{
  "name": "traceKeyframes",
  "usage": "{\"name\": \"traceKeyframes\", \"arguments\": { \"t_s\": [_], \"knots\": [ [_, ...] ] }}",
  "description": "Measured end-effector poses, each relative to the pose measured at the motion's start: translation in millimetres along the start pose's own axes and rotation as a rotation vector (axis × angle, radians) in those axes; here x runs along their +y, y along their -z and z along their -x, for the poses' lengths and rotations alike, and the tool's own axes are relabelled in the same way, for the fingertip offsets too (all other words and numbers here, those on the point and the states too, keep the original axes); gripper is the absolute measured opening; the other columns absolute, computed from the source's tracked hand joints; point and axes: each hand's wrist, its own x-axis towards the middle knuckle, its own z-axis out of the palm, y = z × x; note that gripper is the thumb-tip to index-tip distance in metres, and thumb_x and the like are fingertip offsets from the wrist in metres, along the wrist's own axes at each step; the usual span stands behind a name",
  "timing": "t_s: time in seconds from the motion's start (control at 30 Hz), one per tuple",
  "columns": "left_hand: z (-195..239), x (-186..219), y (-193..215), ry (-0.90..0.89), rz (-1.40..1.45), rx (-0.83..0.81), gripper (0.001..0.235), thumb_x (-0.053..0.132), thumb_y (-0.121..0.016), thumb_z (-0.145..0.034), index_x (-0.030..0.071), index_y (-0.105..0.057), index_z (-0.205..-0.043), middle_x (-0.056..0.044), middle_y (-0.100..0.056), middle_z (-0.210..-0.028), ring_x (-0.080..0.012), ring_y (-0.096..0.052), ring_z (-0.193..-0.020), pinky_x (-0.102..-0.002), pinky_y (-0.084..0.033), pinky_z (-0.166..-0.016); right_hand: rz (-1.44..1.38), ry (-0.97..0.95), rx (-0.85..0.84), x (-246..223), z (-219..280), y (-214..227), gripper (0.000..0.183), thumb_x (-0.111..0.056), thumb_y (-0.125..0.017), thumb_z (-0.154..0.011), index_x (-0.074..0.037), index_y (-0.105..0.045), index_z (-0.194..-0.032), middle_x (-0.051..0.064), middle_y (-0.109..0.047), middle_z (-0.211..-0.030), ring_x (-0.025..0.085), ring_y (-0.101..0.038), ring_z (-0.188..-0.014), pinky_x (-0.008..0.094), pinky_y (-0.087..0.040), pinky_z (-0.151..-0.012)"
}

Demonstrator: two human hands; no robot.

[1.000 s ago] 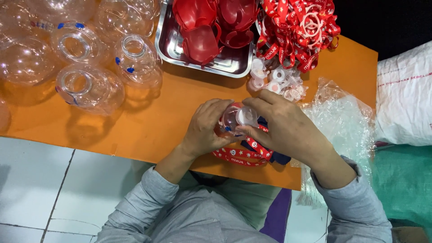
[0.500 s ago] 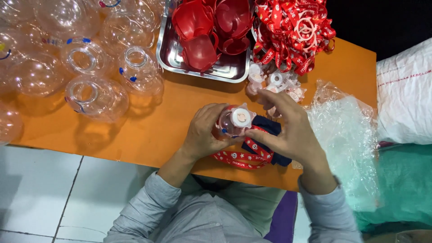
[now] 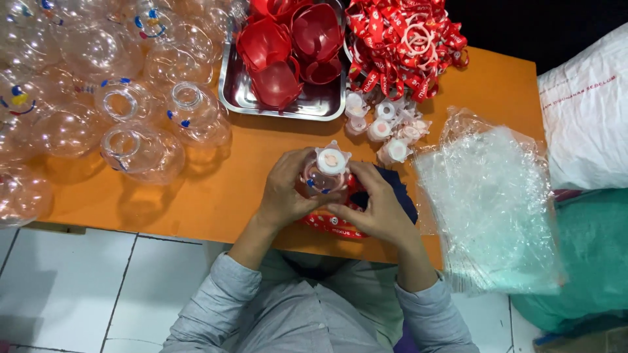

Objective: Assembling decorative plastic bottles by attaching a red base, tying a red ribbon, and wrapping in plastic.

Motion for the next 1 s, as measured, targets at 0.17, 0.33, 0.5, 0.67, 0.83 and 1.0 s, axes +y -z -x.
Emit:
{"name": "traceKeyframes", "arguments": {
  "t_s": [0.17,0.33,0.5,0.67,0.83,1.0],
  "knots": [
    [2.1,-17.7,-10.4,-0.022,-0.099,0.081,0.08,0.05,-0.094,-0.068,0.008,-0.061,-0.127,-0.011,-0.068,-0.11,-0.0308,-0.067,-0.107,-0.041,-0.054,-0.096,0.054,-0.066,0.027,7.4,-0.3,-6.7,0.071,-0.025,-0.086,-0.081,0.004,-0.057,-0.138,0.029,-0.063,-0.123,0.049,-0.062,-0.118,0.056,-0.049,-0.101],
    [3.8,-20.1,-3.0,0.064,-0.06,0.044,0.089,0.047,-0.097,-0.065,0.007,-0.059,-0.134,-0.015,-0.066,-0.118,-0.0345,-0.065,-0.114,-0.045,-0.051,-0.102,0.068,-0.162,0.072,31.4,5.6,-10.4,0.048,-0.013,-0.075,-0.085,0.002,-0.066,-0.129,0.02,-0.071,-0.091,0.035,-0.072,-0.086,0.043,-0.058,-0.072],
    [1.2,-2.1,18.6,0.22,-0.05,-0.145,0.103,0.044,-0.099,-0.057,0.002,-0.054,-0.14,-0.023,-0.06,-0.129,-0.0445,-0.058,-0.124,-0.056,-0.043,-0.111,0.056,-0.095,0.258,54.9,9.6,-11.8,0.016,-0.011,-0.074,-0.086,-0.002,-0.074,-0.1,0.014,-0.066,-0.08,0.031,-0.07,-0.076,0.038,-0.057,-0.066],
    [-2.5,10.2,38.8,0.423,-0.065,-0.258,0.099,0.029,-0.098,-0.059,-0.002,-0.053,-0.141,-0.028,-0.061,-0.129,-0.0469,-0.058,-0.125,-0.055,-0.045,-0.109,-0.014,-0.073,0.335,63.3,11.7,-17.1,0.018,-0.017,-0.078,-0.087,-0.007,-0.072,-0.101,0.01,-0.064,-0.084,0.025,-0.068,-0.082,0.034,-0.055,-0.072],
    [1.0,12.8,46.1,0.526,-0.055,-0.312,0.093,0.021,-0.096,-0.06,-0.001,-0.054,-0.141,-0.028,-0.061,-0.13,-0.0472,-0.058,-0.127,-0.055,-0.047,-0.108,-0.026,-0.035,0.242,45.4,14.5,-22.1,0.06,-0.015,-0.081,-0.081,0.0,-0.06,-0.134,0.022,-0.068,-0.11,0.038,-0.066,-0.106,0.045,-0.055,-0.092],
    [18.1,-22.9,46.7,0.581,-0.096,-0.246,0.049,0.002,-0.068,-0.079,0.005,-0.07,-0.127,-0.017,-0.072,-0.09,-0.0262,-0.068,-0.083,-0.04,-0.058,-0.076,0.18,-0.079,0.16,51.3,5.1,-31.1,0.056,-0.014,-0.072,-0.081,0.004,-0.062,-0.133,0.025,-0.071,-0.086,0.043,-0.071,-0.084,0.048,-0.056,-0.076]
  ]
}}
